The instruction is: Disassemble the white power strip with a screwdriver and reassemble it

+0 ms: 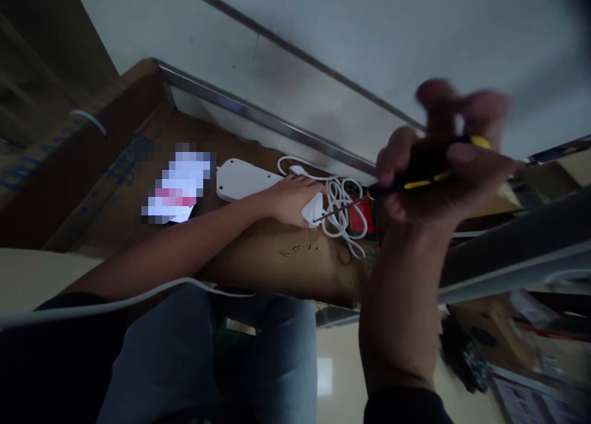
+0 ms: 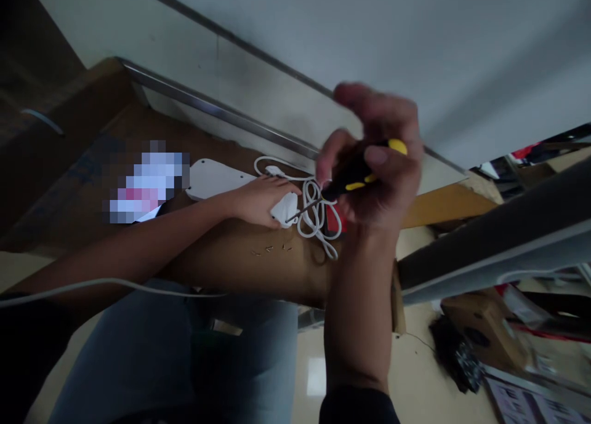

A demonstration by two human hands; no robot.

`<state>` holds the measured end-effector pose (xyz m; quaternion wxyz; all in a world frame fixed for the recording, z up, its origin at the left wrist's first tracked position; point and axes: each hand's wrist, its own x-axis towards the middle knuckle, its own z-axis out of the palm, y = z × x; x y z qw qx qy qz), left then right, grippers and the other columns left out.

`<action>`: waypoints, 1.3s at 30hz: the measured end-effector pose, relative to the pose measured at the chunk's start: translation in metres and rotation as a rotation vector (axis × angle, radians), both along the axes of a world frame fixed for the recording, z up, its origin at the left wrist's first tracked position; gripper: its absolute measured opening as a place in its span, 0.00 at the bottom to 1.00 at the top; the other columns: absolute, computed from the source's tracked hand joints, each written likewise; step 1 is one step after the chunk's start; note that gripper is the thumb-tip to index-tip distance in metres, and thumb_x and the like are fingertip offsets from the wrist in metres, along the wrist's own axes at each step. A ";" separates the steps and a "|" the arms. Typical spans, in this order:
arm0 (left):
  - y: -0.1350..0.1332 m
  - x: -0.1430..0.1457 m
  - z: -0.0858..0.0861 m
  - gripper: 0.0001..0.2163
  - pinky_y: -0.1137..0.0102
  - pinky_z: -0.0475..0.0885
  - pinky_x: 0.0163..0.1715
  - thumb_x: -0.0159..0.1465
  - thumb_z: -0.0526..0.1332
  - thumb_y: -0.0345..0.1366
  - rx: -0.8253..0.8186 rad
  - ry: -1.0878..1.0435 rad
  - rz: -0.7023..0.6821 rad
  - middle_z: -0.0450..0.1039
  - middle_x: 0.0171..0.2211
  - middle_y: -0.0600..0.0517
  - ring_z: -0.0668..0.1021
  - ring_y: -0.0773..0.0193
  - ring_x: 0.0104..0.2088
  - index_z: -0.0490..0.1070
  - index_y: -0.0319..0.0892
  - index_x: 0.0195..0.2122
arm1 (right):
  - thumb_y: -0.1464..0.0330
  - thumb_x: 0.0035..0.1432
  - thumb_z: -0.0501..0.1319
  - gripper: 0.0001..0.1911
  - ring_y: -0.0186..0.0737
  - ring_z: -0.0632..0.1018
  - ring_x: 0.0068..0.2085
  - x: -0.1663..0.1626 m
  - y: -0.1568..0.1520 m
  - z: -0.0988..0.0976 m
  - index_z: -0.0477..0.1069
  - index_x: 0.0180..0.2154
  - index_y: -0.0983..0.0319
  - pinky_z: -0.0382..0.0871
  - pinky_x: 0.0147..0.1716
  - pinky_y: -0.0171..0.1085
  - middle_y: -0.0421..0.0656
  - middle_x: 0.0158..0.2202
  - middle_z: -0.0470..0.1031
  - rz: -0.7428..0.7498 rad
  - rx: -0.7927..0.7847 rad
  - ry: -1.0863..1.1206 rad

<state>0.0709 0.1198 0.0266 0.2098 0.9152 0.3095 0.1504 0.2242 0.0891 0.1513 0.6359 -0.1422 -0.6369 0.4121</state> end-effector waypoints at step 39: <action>0.003 -0.004 0.002 0.48 0.48 0.58 0.68 0.54 0.70 0.54 0.046 0.102 -0.036 0.62 0.73 0.36 0.66 0.35 0.69 0.58 0.42 0.74 | 0.57 0.74 0.54 0.14 0.28 0.63 0.21 -0.017 -0.041 -0.020 0.76 0.42 0.52 0.59 0.16 0.31 0.37 0.25 0.58 -0.707 0.019 -0.119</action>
